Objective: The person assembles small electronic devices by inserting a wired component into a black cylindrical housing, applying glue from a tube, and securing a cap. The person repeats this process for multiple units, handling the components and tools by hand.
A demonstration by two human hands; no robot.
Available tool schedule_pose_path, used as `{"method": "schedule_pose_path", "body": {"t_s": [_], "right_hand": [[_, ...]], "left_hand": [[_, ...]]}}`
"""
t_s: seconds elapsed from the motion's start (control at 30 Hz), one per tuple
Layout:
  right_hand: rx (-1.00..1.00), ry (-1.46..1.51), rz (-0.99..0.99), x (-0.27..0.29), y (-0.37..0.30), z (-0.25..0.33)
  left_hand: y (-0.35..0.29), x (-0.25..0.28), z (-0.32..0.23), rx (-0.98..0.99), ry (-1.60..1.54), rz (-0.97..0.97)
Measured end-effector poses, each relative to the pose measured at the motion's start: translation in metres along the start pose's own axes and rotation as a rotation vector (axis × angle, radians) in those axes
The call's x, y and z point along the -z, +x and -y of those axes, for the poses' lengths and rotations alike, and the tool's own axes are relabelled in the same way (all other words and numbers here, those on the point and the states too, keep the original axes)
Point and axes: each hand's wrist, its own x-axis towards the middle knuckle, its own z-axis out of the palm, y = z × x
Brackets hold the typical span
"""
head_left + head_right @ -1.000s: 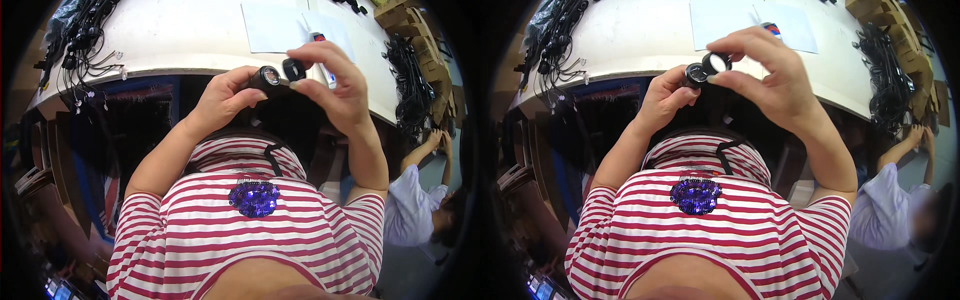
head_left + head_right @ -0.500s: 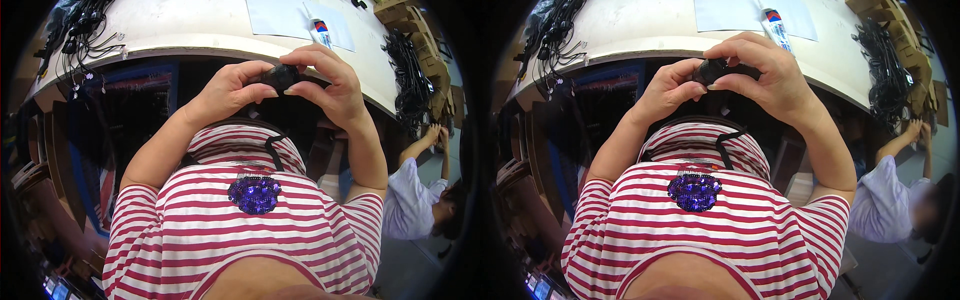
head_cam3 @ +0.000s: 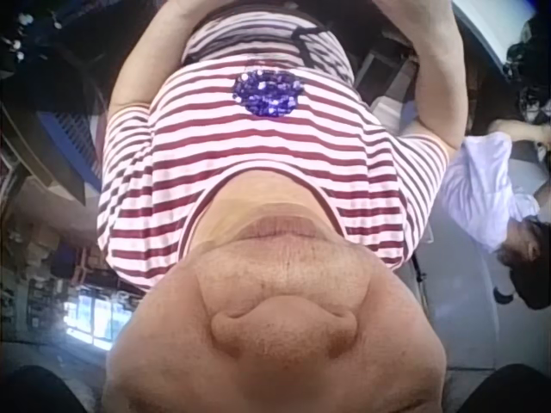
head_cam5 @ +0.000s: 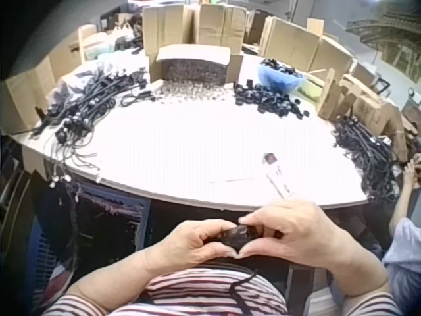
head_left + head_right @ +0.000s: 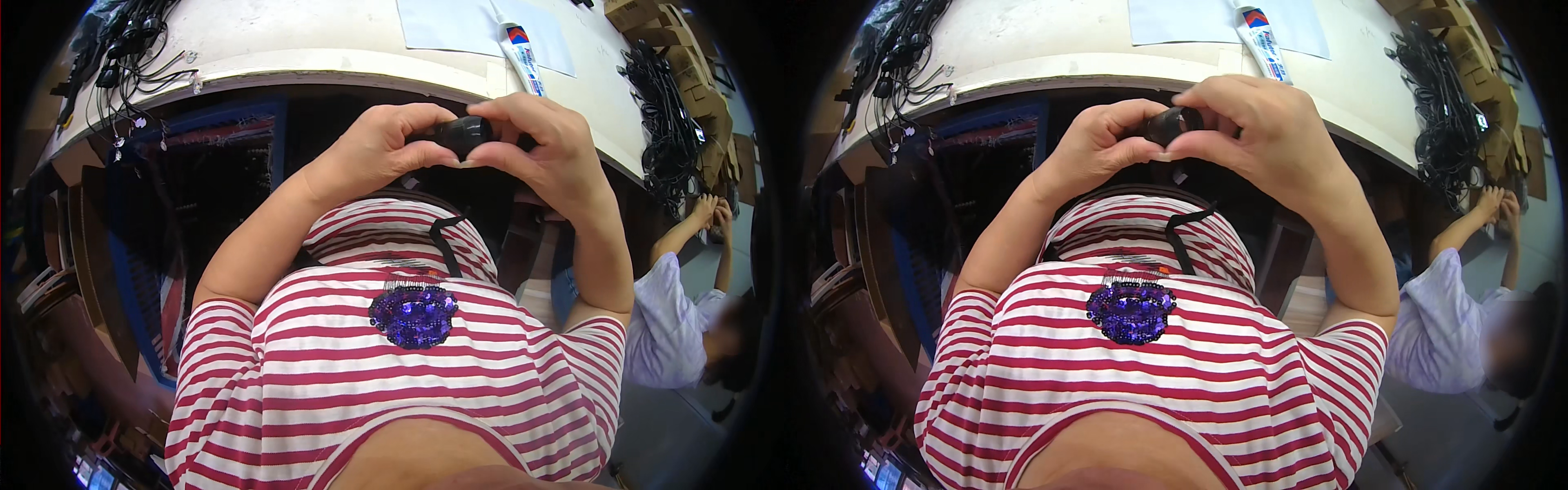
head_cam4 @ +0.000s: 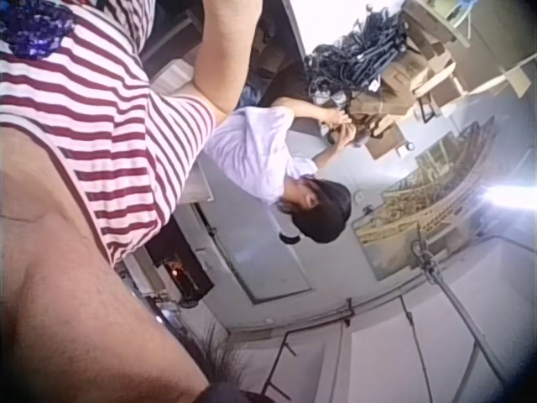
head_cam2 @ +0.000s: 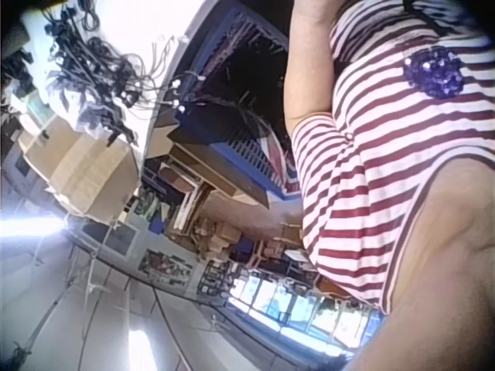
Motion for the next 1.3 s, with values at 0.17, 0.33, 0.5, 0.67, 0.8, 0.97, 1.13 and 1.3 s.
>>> {"method": "schedule_pose_path", "body": {"t_s": [0.17,0.33,0.5,0.67,0.8,0.97,1.13,1.3], "right_hand": [[0.019,-0.023,-0.110,-0.004,0.000,0.004],[-0.180,-0.072,0.073,0.005,0.001,0.006],[-0.151,0.185,-0.040,0.001,-0.003,0.005],[-0.148,0.000,-0.010,-0.003,0.003,-0.002],[-0.202,0.458,-0.084,-0.007,-0.003,-0.007],[-0.301,0.496,0.310,-0.037,-0.022,-0.002],[-0.494,0.955,-0.024,0.020,-0.038,0.014],[-0.210,0.711,-0.409,0.138,-0.045,0.017]], "left_hand": [[0.002,-0.005,-0.004,0.010,-0.027,-0.056],[0.002,-0.009,0.000,-0.058,0.113,-0.115],[0.003,-0.009,-0.008,-0.038,0.189,-0.155],[0.009,-0.013,-0.001,-0.030,0.305,-0.183],[0.011,-0.018,-0.005,-0.043,-0.028,-0.375],[0.036,-0.001,-0.030,-0.349,-1.002,-0.243],[0.051,0.005,-0.039,-0.393,-0.563,-0.292],[0.053,0.029,-0.020,-0.176,-0.402,-0.411]]}}
